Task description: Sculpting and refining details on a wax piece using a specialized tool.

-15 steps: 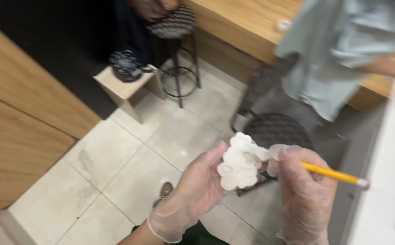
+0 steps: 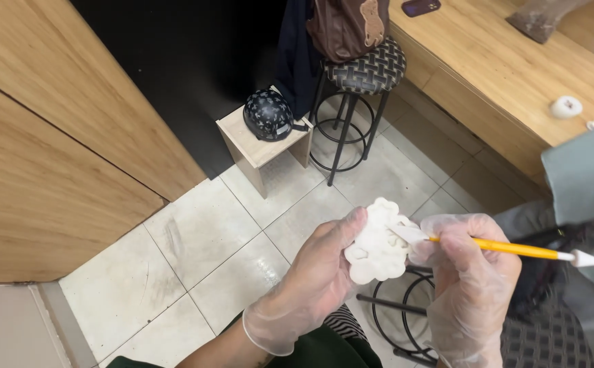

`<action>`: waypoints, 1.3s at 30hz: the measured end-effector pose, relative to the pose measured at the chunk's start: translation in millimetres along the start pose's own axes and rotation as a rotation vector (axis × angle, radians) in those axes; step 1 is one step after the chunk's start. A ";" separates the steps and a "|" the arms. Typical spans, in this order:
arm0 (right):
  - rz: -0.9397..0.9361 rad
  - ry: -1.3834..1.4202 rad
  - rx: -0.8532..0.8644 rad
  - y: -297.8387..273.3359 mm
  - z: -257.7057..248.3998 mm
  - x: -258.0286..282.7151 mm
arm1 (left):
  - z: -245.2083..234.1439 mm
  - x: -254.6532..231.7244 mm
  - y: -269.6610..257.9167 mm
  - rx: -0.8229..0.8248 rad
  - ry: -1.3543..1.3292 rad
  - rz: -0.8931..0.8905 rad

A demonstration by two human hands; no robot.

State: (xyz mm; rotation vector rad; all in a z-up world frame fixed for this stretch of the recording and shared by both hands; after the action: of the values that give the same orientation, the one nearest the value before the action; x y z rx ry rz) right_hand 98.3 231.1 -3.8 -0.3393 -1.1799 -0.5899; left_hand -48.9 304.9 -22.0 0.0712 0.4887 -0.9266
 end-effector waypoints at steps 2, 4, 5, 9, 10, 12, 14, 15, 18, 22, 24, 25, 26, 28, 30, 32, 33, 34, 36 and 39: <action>0.009 -0.004 0.005 33.3 5.7 -9.9 | -10.6 -13.4 24.7 0.014 0.012 0.023; 0.015 -0.003 0.010 71.2 10.9 -23.6 | -18.0 -33.1 52.7 0.028 0.030 0.047; 0.003 0.008 0.017 90.8 12.4 -30.6 | -19.8 -44.0 67.1 0.022 0.036 0.050; -0.083 0.085 0.114 170.0 16.9 -47.6 | -25.9 -73.4 137.3 -0.001 0.050 0.063; -0.093 0.089 0.110 189.5 22.0 -43.8 | -21.6 -83.4 154.7 0.008 0.058 0.061; -0.058 0.048 0.063 225.7 25.2 -36.7 | -11.5 -98.6 189.4 0.024 0.087 0.080; -0.068 0.046 0.047 260.7 20.1 -36.1 | -6.8 -110.4 226.6 0.044 0.121 0.056; -0.067 0.046 0.043 277.1 17.6 -37.1 | -5.8 -115.9 244.7 0.052 0.153 0.041; -0.075 0.046 -0.020 313.9 11.9 -37.5 | -8.7 -118.5 294.7 0.018 0.112 -0.010; -0.069 0.030 -0.136 347.4 -4.0 -36.3 | -8.6 -117.7 347.8 0.029 0.122 -0.100; -0.083 0.048 -0.190 363.6 -14.6 -37.5 | -10.0 -112.5 376.3 0.111 0.063 -0.151; -0.093 0.046 -0.229 369.7 -16.9 -36.9 | -10.7 -111.8 389.5 0.124 0.068 -0.189; -0.105 0.050 -0.269 375.1 -19.4 -35.0 | -9.5 -111.1 403.2 0.158 0.064 -0.215; -0.135 0.047 -0.351 382.5 -24.4 -32.0 | -3.2 -111.1 425.6 0.213 0.060 -0.281; -0.135 0.028 -0.448 394.2 -29.1 -28.3 | 8.2 -115.4 449.1 0.212 0.071 -0.378; -0.169 0.007 -0.531 406.0 -33.8 -20.9 | 14.8 -113.5 473.9 0.228 0.079 -0.450; -0.187 -0.009 -0.579 410.5 -36.4 -19.0 | 16.1 -111.6 484.6 0.223 0.086 -0.489; -0.191 -0.010 -0.607 415.6 -39.2 -19.1 | 18.6 -112.0 494.9 0.230 0.089 -0.516; -0.238 -0.015 -0.649 424.0 -44.2 -20.2 | 23.1 -111.6 513.7 0.280 0.081 -0.572; -0.269 0.024 -0.713 431.9 -49.3 -23.4 | 21.0 -102.7 536.7 0.279 0.090 -0.631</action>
State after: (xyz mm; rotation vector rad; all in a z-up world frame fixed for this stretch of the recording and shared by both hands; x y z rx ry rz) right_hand 386.7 556.8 -20.0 -0.7795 -0.9658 -1.2482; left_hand 326.9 701.7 -38.0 0.2212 0.4694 -1.6142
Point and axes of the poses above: each hand's wrist, its own y-axis towards the middle knuckle, its own z-axis out of the palm, x = y × z, the point moved 4 cm from there along y, towards the middle knuckle, and after that the axes turned 1 degree about x, right-handed, at the moved point
